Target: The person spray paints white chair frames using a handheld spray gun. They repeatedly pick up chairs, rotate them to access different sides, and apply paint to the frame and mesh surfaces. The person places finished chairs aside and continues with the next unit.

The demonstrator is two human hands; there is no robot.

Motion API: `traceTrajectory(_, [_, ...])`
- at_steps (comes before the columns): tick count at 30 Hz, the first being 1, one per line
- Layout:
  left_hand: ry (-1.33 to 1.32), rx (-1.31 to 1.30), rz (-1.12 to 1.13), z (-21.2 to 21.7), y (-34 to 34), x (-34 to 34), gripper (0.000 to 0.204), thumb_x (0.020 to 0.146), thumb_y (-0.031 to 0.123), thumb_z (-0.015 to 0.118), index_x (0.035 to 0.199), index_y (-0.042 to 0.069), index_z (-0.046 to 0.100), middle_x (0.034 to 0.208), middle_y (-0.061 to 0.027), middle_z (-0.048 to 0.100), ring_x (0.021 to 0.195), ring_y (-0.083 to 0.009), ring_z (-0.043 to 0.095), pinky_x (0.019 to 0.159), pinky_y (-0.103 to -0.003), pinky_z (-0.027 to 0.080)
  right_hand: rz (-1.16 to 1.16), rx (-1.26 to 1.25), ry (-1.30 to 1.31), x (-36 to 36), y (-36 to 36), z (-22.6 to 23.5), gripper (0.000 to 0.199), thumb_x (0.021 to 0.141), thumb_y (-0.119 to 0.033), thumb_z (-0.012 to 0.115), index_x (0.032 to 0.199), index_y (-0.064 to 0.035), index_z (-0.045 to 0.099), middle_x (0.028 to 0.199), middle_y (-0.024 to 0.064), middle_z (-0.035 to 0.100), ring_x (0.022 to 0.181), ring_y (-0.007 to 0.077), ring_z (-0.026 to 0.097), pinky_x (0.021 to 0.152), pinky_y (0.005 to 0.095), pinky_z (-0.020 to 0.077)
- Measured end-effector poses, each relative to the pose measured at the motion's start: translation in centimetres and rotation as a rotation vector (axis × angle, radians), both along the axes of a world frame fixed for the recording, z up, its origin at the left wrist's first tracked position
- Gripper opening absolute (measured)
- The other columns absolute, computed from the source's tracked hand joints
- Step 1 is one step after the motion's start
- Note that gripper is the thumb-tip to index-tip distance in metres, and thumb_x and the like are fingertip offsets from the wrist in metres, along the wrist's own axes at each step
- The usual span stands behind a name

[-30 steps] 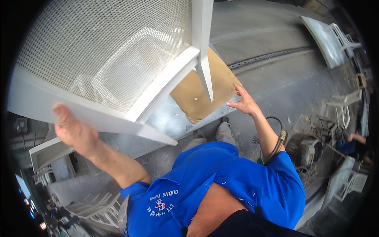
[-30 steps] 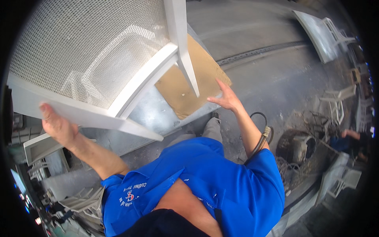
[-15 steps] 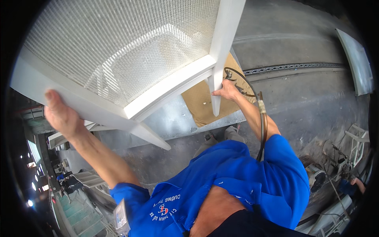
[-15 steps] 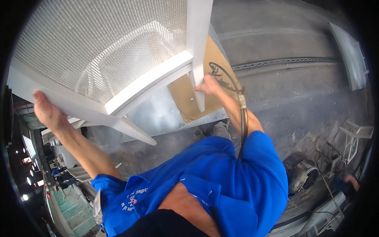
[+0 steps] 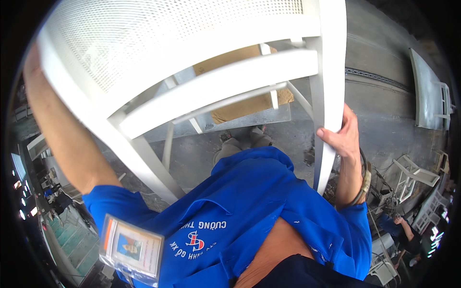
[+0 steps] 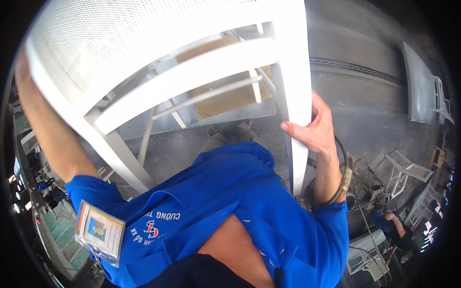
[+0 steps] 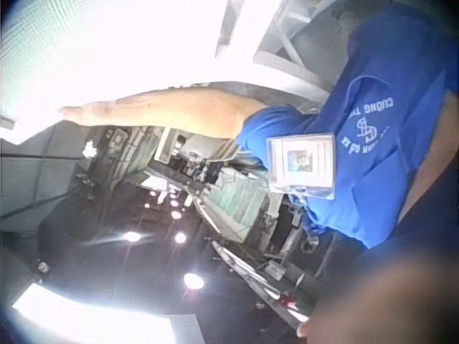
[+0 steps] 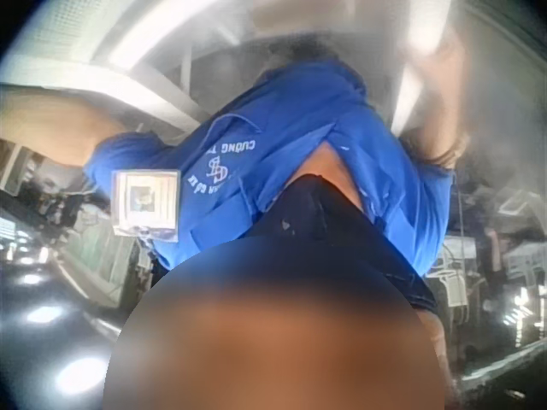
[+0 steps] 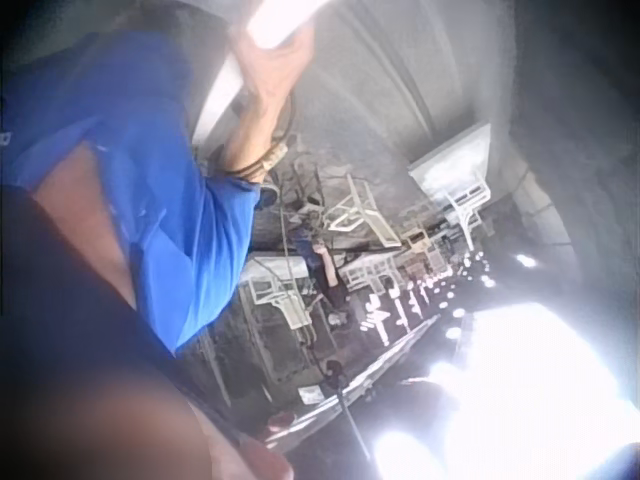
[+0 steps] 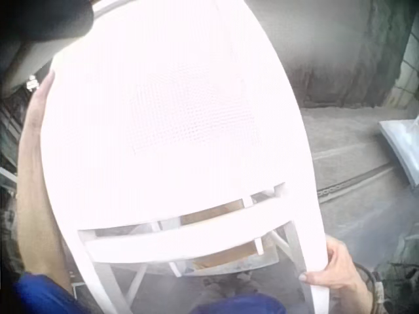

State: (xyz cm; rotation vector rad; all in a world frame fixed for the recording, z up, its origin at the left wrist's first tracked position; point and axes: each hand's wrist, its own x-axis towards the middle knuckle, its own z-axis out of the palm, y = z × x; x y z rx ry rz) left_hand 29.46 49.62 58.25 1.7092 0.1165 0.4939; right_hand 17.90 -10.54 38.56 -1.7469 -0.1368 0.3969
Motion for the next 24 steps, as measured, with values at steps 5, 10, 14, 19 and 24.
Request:
traceTrajectory(5, [0.220, -0.339, 0.049, -12.2, -0.8, 3.5, 0.047, 0.101, 0.028, 0.063, 0.133, -0.006, 0.058, 0.143, -0.0202, 0.059, 0.132, -0.0271, 0.057, 0.111, -0.038, 0.045, -0.034, -0.182, 0.154, -0.9, -1.4, -0.3, 0.061, 0.070, -0.022, 0.089, 0.121, 0.0036, 0.069, 0.099, 0.0073, 0.074, 0.090, 0.0147, 0.068, 0.082, 0.0285, 0.0530])
traceTrajectory(10, [0.383, -0.480, 0.113, -22.3, 0.1, 5.8, 0.039, 0.099, 0.023, 0.063, 0.127, -0.004, 0.062, 0.140, -0.0196, 0.063, 0.130, -0.0267, 0.059, 0.109, -0.038, 0.048, -0.071, -0.273, 0.251, -0.8, -1.2, -1.7, 0.052, 0.074, -0.020, 0.086, 0.118, 0.0039, 0.071, 0.094, 0.0078, 0.074, 0.086, 0.0147, 0.068, 0.079, 0.0287, 0.0534])
traceTrajectory(14, [0.538, -0.384, 0.195, -27.5, 1.1, 5.7, 0.061, 0.103, 0.043, 0.060, 0.144, -0.002, 0.055, 0.150, -0.0202, 0.057, 0.138, -0.0308, 0.055, 0.113, -0.041, 0.045, -0.052, -0.486, 0.270, -0.2, -1.0, -1.3, 0.047, 0.077, -0.023, 0.081, 0.116, 0.0033, 0.074, 0.094, 0.0112, 0.076, 0.086, 0.0172, 0.069, 0.081, 0.0324, 0.0541])
traceTrajectory(19, [0.572, -0.461, 0.270, -31.3, 0.6, 6.0, 0.069, 0.104, 0.049, 0.060, 0.146, -0.005, 0.053, 0.139, -0.0185, 0.066, 0.125, -0.0307, 0.066, 0.104, -0.042, 0.055, -0.012, -0.535, 0.285, 3.3, -0.4, -2.9, 0.049, 0.077, -0.025, 0.080, 0.116, 0.0046, 0.074, 0.097, 0.0135, 0.077, 0.089, 0.0183, 0.071, 0.083, 0.0333, 0.0547])
traceTrajectory(24, [0.744, -0.560, 0.127, -29.2, -2.9, 1.8, 0.063, 0.104, 0.040, 0.064, 0.144, -0.007, 0.051, 0.136, -0.0191, 0.066, 0.124, -0.0307, 0.066, 0.103, -0.042, 0.056, 0.062, -0.513, 0.322, 5.1, -0.7, -3.3, 0.049, 0.079, -0.027, 0.081, 0.116, 0.0049, 0.075, 0.099, 0.0147, 0.077, 0.091, 0.0198, 0.071, 0.086, 0.0342, 0.0550])
